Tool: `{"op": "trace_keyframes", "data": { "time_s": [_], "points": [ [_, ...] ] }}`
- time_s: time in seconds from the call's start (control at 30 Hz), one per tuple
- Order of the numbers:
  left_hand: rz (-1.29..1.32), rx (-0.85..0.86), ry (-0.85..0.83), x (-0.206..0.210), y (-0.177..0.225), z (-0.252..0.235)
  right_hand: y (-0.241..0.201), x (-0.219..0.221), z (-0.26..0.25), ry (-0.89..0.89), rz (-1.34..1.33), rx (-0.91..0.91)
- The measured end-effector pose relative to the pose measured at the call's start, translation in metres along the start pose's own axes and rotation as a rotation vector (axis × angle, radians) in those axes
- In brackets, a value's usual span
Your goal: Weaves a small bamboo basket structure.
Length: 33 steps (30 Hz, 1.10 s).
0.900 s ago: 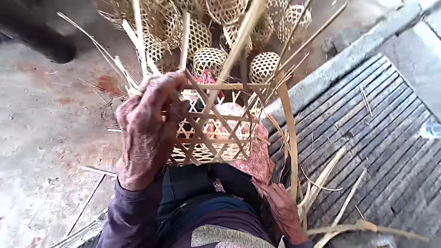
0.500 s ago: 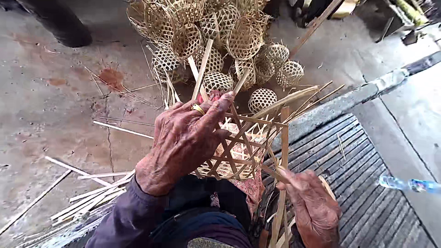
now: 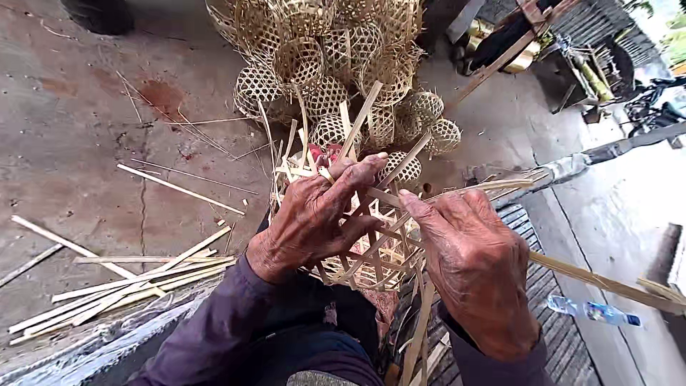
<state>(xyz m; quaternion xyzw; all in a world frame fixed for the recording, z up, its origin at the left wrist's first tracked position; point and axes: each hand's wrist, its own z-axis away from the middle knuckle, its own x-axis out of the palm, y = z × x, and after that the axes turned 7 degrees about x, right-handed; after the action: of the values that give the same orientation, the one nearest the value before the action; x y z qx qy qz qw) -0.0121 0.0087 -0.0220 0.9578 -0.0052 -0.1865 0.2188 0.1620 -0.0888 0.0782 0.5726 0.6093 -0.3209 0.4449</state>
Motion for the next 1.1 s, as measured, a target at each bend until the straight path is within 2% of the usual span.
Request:
{"op": "trace_keyframes", "data": {
  "time_s": [0.3,0.77,0.83,0.93,1.03,1.1],
  "points": [
    [0.051,0.0,0.08,0.008,0.0,0.007,0.004,0.007,-0.008,-0.034,-0.064,-0.07],
    [0.009,-0.026,0.066,0.011,0.003,0.008,0.01,0.029,-0.015,-0.027,-0.183,-0.116],
    [-0.03,-0.018,0.09,0.011,0.004,0.008,0.01,0.03,-0.017,-0.028,-0.2,-0.127],
    [-0.224,0.006,0.146,0.013,0.009,0.008,0.015,0.03,-0.02,-0.042,-0.215,-0.15],
    [-0.341,0.008,0.042,0.013,0.008,-0.002,0.016,0.031,-0.022,0.018,-0.211,-0.161],
    [-0.344,0.02,-0.019,0.011,0.007,-0.01,0.013,0.033,-0.017,0.131,-0.161,-0.147]
  ]
}}
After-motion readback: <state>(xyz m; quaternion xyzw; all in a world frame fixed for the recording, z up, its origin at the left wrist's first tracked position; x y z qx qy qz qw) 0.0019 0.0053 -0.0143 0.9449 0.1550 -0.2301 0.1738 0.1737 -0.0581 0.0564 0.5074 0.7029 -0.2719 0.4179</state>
